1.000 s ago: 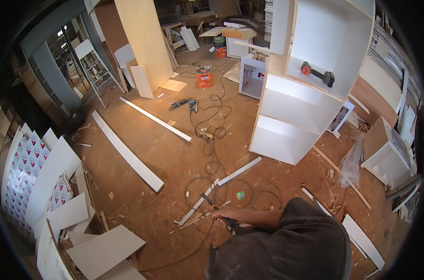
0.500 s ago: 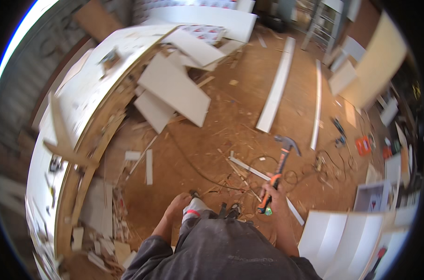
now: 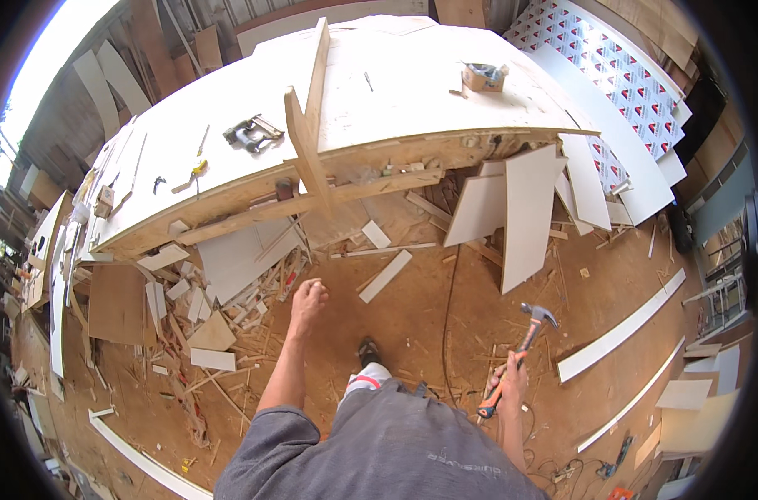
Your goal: The person sands a wooden cabinet edge with an angle grinder, then uses a hammer to fit a white panel into the cabinet frame. They measure and position additional wooden strips on a workbench, preparing them for attachment.
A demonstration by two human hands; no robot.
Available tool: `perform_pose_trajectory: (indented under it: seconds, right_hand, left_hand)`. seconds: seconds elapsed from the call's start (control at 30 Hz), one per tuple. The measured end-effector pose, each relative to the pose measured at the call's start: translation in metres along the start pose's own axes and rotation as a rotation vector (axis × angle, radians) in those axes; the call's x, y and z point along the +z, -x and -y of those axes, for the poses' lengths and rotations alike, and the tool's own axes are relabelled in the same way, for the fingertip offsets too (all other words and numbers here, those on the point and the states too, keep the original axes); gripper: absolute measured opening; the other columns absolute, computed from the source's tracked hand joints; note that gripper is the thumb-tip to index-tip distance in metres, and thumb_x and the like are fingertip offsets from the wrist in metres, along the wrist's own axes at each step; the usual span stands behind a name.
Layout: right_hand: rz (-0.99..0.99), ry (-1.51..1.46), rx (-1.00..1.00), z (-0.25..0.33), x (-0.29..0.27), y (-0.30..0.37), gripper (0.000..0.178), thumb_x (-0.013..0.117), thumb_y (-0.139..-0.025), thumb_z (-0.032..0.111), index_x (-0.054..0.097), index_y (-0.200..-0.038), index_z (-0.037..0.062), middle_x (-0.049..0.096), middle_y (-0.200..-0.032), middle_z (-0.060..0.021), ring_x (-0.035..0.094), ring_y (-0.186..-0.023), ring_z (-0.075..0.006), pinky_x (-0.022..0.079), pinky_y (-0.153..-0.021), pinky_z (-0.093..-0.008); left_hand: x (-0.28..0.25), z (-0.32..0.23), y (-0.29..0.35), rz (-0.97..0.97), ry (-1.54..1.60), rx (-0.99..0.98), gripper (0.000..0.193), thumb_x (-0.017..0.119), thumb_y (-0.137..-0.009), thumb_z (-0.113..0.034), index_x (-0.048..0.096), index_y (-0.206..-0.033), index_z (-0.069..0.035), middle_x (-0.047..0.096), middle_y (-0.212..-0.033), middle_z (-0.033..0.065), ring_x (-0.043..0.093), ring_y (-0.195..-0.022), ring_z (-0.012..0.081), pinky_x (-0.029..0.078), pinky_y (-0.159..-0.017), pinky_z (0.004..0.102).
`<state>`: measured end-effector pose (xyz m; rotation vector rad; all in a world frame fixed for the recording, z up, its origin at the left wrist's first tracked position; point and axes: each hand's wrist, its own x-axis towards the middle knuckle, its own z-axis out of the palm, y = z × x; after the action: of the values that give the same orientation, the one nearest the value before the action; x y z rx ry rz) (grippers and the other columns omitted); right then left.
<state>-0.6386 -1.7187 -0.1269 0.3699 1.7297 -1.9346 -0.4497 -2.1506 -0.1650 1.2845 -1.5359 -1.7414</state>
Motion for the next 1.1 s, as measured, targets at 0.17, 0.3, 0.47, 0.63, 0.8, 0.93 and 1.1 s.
perform_pose_trajectory:
  seconds: [0.17,0.3,0.47,0.63,0.8,0.93,1.1]
  right_hand:
    - [0.365,0.003,-0.011,0.049,0.2,-0.05,0.026,0.052,-0.099,0.037,0.045,-0.109,0.014,0.052,-0.07,-0.0025,0.051,-0.047,-0.0112,0.046,-0.041,-0.0273]
    - [0.609,-0.042,-0.006,0.073,0.317,-0.081,0.026,0.05,-0.1,0.037,0.043,-0.105,0.0127,0.053,-0.071,-0.0036,0.054,-0.05,-0.0106,0.048,-0.044,-0.0271]
    - [0.763,-0.05,0.075,0.094,0.411,-0.129,0.024,0.048,-0.1,0.037,0.042,-0.1,0.0132,0.055,-0.072,-0.0034,0.054,-0.051,-0.0106,0.048,-0.046,-0.0274]
    - [0.835,-0.073,0.114,0.112,0.48,-0.205,0.024,0.047,-0.101,0.038,0.043,-0.102,0.0148,0.054,-0.073,-0.003,0.053,-0.052,-0.0114,0.048,-0.047,-0.0288]
    - [0.913,-0.055,0.286,0.123,0.533,-0.277,0.03,0.046,-0.101,0.04,0.043,-0.118,0.0157,0.053,-0.075,-0.0031,0.052,-0.052,-0.0111,0.047,-0.049,-0.0289]
    - [0.941,-0.026,0.385,0.142,0.557,-0.318,0.028,0.046,-0.101,0.039,0.041,-0.116,0.0159,0.053,-0.074,-0.0034,0.052,-0.052,-0.0111,0.047,-0.048,-0.0286]
    - [1.023,0.061,0.448,0.145,0.594,-0.328,0.023,0.044,-0.102,0.037,0.041,-0.099,0.0137,0.053,-0.073,-0.0041,0.053,-0.051,-0.0106,0.047,-0.045,-0.0288]
  left_hand:
    - [-0.06,-0.122,-0.126,0.007,0.129,0.1,0.043,0.046,-0.101,-0.037,0.05,-0.129,-0.005,0.058,-0.117,0.0132,0.058,-0.106,0.0232,0.049,-0.089,0.0378]
    - [-0.059,-0.188,-0.19,0.037,0.093,0.136,0.049,0.046,-0.1,-0.042,0.048,-0.131,-0.004,0.054,-0.124,0.0165,0.055,-0.113,0.0274,0.046,-0.094,0.0419]
    - [-0.041,-0.228,-0.262,0.051,-0.001,0.126,0.056,0.047,-0.099,-0.045,0.044,-0.135,-0.003,0.051,-0.128,0.0189,0.051,-0.117,0.0311,0.043,-0.097,0.0454]
    - [-0.019,-0.257,-0.322,0.152,-0.174,0.272,0.049,0.049,-0.099,-0.042,0.052,-0.124,0.0,0.061,-0.11,0.0082,0.056,-0.099,0.0137,0.048,-0.084,0.0317]
    - [-0.038,-0.243,-0.35,-0.11,-0.349,0.326,0.034,0.071,-0.086,-0.026,0.064,-0.111,-0.003,0.063,-0.105,0.0049,0.059,-0.097,0.0169,0.049,-0.083,0.0338]
    - [0.029,-0.302,-0.338,-0.352,-0.009,-0.207,0.037,0.063,-0.093,-0.03,0.063,-0.116,-0.001,0.064,-0.102,0.007,0.059,-0.096,0.0179,0.048,-0.084,0.0298]
    - [0.032,-0.306,-0.325,-0.313,-0.112,-0.111,0.041,0.057,-0.096,-0.034,0.061,-0.119,0.0,0.065,-0.095,0.0058,0.059,-0.085,0.0126,0.048,-0.076,0.025]
